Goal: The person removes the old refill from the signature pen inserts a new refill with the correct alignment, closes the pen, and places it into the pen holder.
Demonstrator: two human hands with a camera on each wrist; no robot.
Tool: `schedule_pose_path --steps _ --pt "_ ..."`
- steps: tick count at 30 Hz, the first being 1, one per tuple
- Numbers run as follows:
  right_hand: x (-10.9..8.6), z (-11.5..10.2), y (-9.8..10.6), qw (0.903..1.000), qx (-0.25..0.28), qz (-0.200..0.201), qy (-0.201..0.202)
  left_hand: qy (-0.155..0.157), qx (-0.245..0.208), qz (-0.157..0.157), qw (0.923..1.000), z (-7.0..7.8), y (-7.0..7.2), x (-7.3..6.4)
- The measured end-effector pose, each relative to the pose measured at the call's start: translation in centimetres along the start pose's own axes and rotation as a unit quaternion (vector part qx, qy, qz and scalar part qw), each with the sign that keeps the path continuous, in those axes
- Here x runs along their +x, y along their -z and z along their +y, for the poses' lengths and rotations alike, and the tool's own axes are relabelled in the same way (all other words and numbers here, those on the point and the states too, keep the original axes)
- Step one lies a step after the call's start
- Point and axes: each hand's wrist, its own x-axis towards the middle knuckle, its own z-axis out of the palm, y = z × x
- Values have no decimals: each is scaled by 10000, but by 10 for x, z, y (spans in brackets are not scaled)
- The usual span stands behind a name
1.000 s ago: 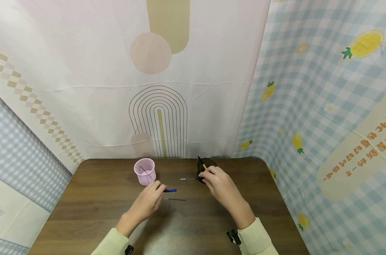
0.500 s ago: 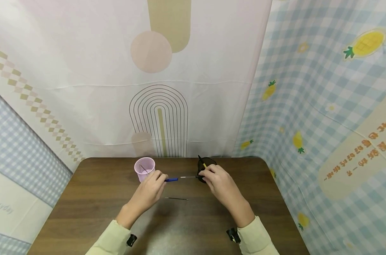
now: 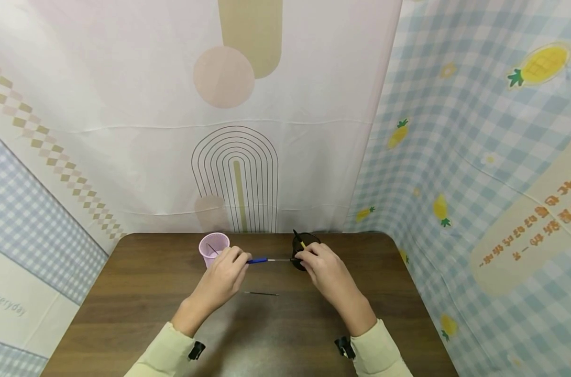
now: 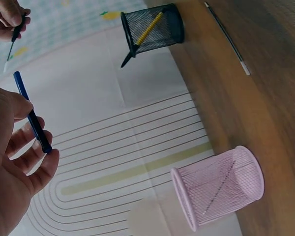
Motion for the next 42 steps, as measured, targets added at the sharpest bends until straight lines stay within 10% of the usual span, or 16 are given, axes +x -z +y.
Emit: schedule_pose_path --steps 42 --pt "5 -8 0 9998 -154 121 34 -476 951 -4 9943 22 5 29"
